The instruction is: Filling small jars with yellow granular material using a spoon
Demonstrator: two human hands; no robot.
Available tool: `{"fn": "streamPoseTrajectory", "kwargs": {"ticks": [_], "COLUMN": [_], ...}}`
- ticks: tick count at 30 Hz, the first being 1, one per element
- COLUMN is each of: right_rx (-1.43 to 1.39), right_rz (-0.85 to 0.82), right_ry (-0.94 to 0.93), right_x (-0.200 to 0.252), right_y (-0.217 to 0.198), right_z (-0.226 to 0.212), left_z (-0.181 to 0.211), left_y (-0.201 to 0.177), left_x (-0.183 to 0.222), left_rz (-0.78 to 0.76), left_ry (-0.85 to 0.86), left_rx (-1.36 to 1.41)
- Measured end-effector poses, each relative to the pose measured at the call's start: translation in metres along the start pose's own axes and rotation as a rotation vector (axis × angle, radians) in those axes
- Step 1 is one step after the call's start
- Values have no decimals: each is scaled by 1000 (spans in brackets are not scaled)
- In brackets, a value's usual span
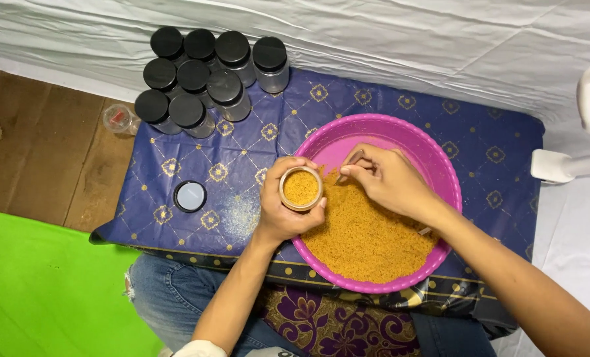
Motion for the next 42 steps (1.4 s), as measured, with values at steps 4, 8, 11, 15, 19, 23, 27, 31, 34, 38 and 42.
{"fn": "streamPoseTrajectory", "kwargs": {"ticks": [4, 8, 11, 15, 19, 23, 27, 31, 34, 38, 42], "right_rx": [87, 282, 315, 318, 261, 320, 285, 300, 357, 371, 346], "right_rz": [138, 203, 295, 327, 399, 356, 427, 310, 353, 344, 383], "right_ry": [-130, -250, -317, -346, -266, -289, -251, -295, -239, -265, -203], "right_x": [65, 101, 117, 116, 125, 122, 131, 118, 122, 116, 127], "right_y": [-22, -11, -18, 9, -18, -6, -28, 4, -4, 8, -9], "right_z": [3, 24, 24, 54, 45, 47, 28, 38, 30, 46, 27], "left_z": [0, 7, 16, 26, 33, 28, 25, 27, 38, 45, 31], "left_y": [0, 11, 19, 37, 52, 65, 60, 59, 56, 63, 66], "left_x": [0, -8, -16, -12, -5, 5, 10, 11, 8, 5, 13], "left_rz": [14, -3, -12, -6, 13, -16, -4, -14, -32, -119, -121], "left_ry": [-6, 25, 37, 44, 64, 108, 114, 129, 127, 110, 93], "left_rx": [10, -4, 5, 17, 26, 77, 39, 74, 37, 93, 113]}}
Point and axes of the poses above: each hand's wrist, its own x-axis away from the middle knuckle, its own y-axis out of the palm, z = x × y, the point moved 5 cm from there along -x, towards the middle knuckle, and after that the axes turned 9 degrees about y, right-handed, at the moved point
